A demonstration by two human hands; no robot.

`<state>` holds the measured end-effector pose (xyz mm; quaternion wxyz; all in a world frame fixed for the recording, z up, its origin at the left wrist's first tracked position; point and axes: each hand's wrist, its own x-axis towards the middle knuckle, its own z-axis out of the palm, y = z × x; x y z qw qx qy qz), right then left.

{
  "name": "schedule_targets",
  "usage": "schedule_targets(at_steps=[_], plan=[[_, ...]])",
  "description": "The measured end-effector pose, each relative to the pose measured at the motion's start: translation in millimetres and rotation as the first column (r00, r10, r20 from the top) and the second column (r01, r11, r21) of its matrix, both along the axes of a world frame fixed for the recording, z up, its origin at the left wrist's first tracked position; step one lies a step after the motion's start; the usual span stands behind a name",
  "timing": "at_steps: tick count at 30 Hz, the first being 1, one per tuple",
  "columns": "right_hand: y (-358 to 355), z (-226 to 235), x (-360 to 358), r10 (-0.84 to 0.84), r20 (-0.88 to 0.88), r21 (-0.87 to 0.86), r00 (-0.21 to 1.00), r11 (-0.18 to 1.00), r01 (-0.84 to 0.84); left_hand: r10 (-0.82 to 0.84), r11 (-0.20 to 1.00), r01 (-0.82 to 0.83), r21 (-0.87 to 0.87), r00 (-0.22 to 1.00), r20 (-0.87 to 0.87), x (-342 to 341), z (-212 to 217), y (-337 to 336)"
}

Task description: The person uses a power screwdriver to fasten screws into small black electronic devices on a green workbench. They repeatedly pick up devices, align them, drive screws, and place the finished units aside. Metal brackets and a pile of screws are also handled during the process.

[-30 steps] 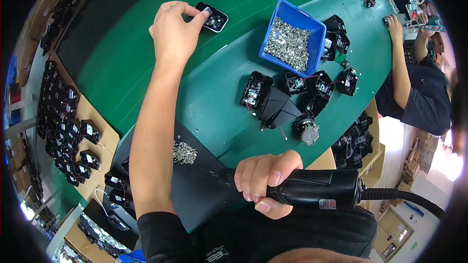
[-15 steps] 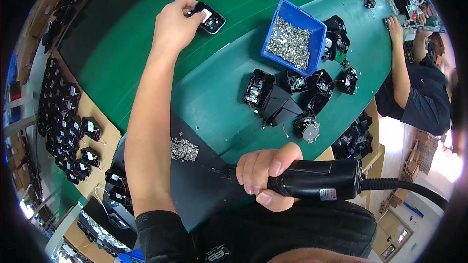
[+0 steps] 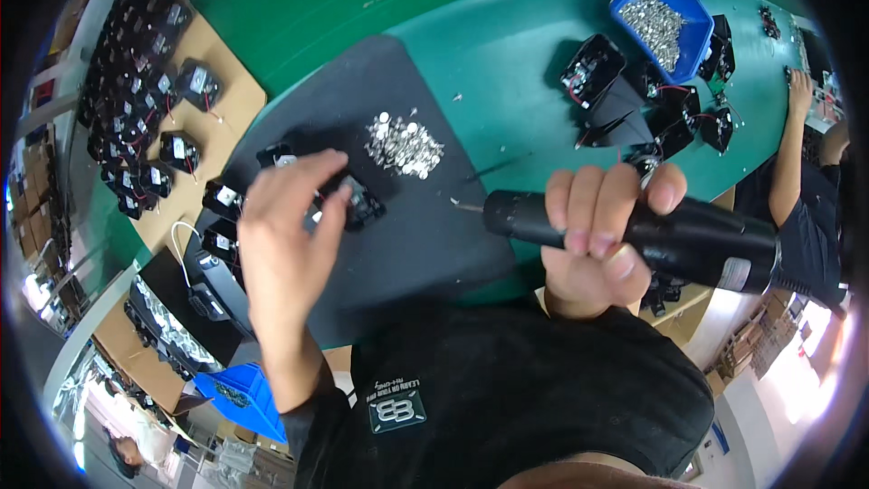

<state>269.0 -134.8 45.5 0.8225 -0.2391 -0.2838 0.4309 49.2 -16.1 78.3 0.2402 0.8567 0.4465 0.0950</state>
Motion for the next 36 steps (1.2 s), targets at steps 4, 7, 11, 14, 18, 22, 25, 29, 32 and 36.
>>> schedule_targets(at_steps=[4,7,11,14,18,22,25,29,32,36], plan=[[7.5,-1.6,-12.6,-0.015,0.01,-0.04,1.0,0.999,0.016,0.048,0.994,-0.045,-0.096,0.998,0.032,-23.7,-24.8,-35.1],[9.1,4.2,-18.7,0.013,0.0,-0.026,1.0,1.0,-0.013,0.012,0.999,-0.012,0.031,1.0,0.019,-24.8,-25.8,-38.5],[15.6,18.7,-28.6,0.101,0.024,0.084,0.995,0.991,-0.103,-0.137,0.978,0.112,0.176,0.981,0.136,-27.4,-22.2,-39.9],[15.1,27.0,-37.7,0.154,-0.001,0.089,0.988,0.984,-0.154,-0.226,0.954,0.16,0.252,0.939,0.26,-29.5,-33.1,-45.8],[11.7,31.8,-45.1,0.241,-0.018,0.083,0.97,0.968,-0.239,-0.208,0.952,0.095,0.291,0.898,0.388,-27.7,-38.4,-60.0],[6.9,33.4,-46.6,0.303,0.005,0.076,0.953,0.95,-0.302,-0.183,0.97,0.09,0.228,0.884,0.431,-36.6,-42.5,-66.4],[5.1,37.2,-50.9,0.325,0.001,0.063,0.946,0.944,-0.324,-0.171,0.979,0.093,0.184,0.862,0.477,-44.3,-43.7,-67.4],[2.4,40.6,-57.2,0.355,-0.011,0.022,0.935,0.935,-0.354,-0.127,0.985,0.043,0.167,0.836,0.533,-49.8,-50.5,-72.7],[1.0,39.5,-59.0,0.374,-0.014,0.035,0.927,0.927,-0.373,-0.13,0.985,0.051,0.162,0.838,0.53,-53.7,-49.0,-75.2],[0.5,37.2,-63.6,0.393,-0.02,0.064,0.919,0.918,-0.391,-0.118,0.99,0.05,0.133,0.809,0.576,-60.4,-52.2,-79.9]])
